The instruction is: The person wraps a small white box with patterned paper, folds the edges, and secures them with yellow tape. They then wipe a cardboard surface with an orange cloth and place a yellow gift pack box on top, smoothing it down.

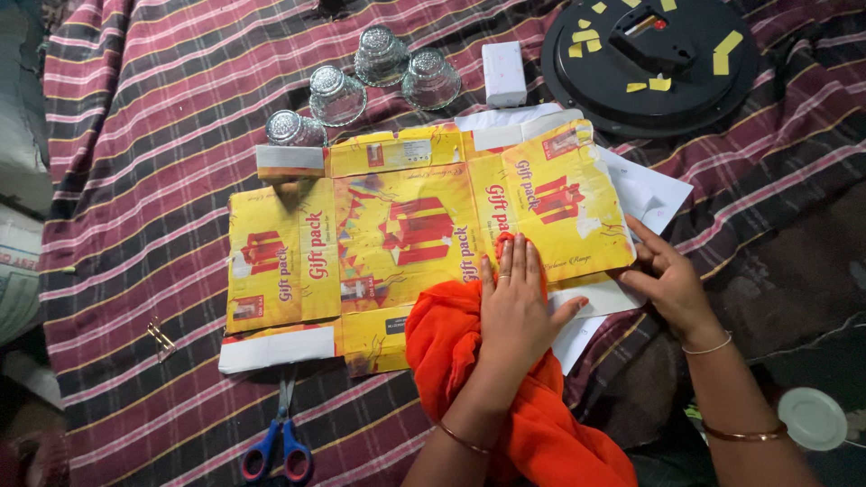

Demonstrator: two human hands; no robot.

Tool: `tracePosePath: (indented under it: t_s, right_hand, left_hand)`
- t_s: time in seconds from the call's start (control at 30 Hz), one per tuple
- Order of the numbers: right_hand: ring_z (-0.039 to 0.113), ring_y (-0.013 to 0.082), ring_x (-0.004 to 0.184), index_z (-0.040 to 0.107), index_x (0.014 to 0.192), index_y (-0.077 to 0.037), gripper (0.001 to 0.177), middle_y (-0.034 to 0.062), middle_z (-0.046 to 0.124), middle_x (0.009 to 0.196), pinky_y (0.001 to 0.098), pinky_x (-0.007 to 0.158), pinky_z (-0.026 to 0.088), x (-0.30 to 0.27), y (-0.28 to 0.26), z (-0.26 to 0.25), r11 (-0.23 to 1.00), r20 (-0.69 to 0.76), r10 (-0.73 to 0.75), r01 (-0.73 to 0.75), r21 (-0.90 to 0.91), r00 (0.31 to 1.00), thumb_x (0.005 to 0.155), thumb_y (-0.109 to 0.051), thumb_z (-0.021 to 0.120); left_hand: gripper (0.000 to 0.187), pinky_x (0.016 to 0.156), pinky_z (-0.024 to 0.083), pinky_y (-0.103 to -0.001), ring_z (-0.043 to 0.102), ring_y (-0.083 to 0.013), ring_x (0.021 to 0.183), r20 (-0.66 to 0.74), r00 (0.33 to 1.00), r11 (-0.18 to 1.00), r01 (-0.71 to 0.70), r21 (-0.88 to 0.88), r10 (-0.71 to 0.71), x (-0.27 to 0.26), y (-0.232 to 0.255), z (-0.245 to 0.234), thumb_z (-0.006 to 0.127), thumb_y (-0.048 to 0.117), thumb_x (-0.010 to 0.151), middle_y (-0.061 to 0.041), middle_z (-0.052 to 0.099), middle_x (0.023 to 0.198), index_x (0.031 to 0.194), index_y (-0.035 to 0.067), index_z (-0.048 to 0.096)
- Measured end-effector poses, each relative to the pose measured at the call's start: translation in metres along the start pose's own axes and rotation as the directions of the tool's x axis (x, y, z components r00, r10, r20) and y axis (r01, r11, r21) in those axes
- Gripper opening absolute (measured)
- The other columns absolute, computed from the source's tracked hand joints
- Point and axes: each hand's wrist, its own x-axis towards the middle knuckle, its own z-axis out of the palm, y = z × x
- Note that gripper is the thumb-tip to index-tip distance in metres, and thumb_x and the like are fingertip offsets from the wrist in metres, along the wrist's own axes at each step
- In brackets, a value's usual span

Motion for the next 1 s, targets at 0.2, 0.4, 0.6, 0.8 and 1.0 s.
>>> tracePosePath:
  t_s: [0.2, 0.4, 0.6, 0.8, 1.0]
  right_hand:
    - [0.064, 0.0089, 0.11, 0.05, 0.155, -0.001, 0.073, 0.0079, 0.068, 0.13, 0.0225, 0.096, 0.05, 0.0, 0.011, -0.007, 0.997, -0.03, -0.015, 0.017, 0.076, 0.999, 0.084, 0.005, 0.063]
    - [0.063, 0.009, 0.097, 0.039, 0.161, -0.001, 0.073, 0.0083, 0.069, 0.116, 0.0225, 0.086, 0.05, 0.015, 0.021, -0.004, 0.998, -0.05, 0.067, -0.066, 0.022, 0.996, 0.095, -0.003, 0.069]
    - [0.066, 0.0073, 0.098, 0.044, 0.156, 0.005, 0.068, 0.0089, 0.069, 0.124, 0.023, 0.084, 0.055, 0.017, 0.029, -0.002, 0.998, -0.031, 0.032, -0.03, 0.056, 0.999, 0.092, -0.002, 0.067]
    - [0.068, 0.0068, 0.101, 0.045, 0.151, 0.007, 0.061, 0.0096, 0.069, 0.128, 0.0216, 0.084, 0.056, 0.021, 0.036, -0.001, 0.999, -0.116, 0.024, -0.021, 0.033, 0.993, 0.093, -0.004, 0.062]
    - [0.064, 0.005, 0.095, 0.047, 0.151, 0.006, 0.059, 0.0108, 0.069, 0.127, 0.0197, 0.077, 0.051, 0.019, 0.043, -0.008, 0.995, -0.14, 0.029, -0.041, -0.086, 0.99, 0.095, -0.006, 0.061]
  left_hand:
    - [0.104, 0.125, 0.015, -0.051, 0.028, -0.0343, 0.154, 0.034, 0.999, 0.999, -0.035, -0.011, 0.035, -0.001, -0.003, 0.002, 0.053, 0.072, 0.09, -0.024, 0.034, 0.162, 0.152, -0.009, 0.036]
    - [0.096, 0.127, 0.016, -0.047, 0.025, -0.0349, 0.157, 0.025, 0.992, 0.991, -0.123, -0.054, 0.125, 0.002, -0.003, 0.011, 0.053, 0.064, 0.096, -0.026, 0.031, 0.165, 0.154, -0.01, 0.034]
    - [0.099, 0.128, 0.015, -0.046, 0.02, -0.0357, 0.159, 0.067, 0.979, 0.965, -0.174, -0.198, 0.191, 0.013, 0.002, 0.018, 0.047, 0.067, 0.096, -0.026, 0.026, 0.167, 0.156, -0.01, 0.03]
    - [0.099, 0.128, 0.012, -0.047, 0.015, -0.0346, 0.161, 0.115, 0.956, 0.924, -0.223, -0.311, 0.27, 0.032, 0.012, 0.031, 0.03, 0.072, 0.1, -0.024, 0.022, 0.17, 0.161, -0.006, 0.025]
    - [0.092, 0.13, 0.009, -0.052, 0.016, -0.0294, 0.162, 0.054, 0.946, 0.928, -0.302, -0.219, 0.32, 0.04, 0.025, 0.051, 0.026, 0.07, 0.102, -0.016, 0.023, 0.173, 0.164, 0.002, 0.026]
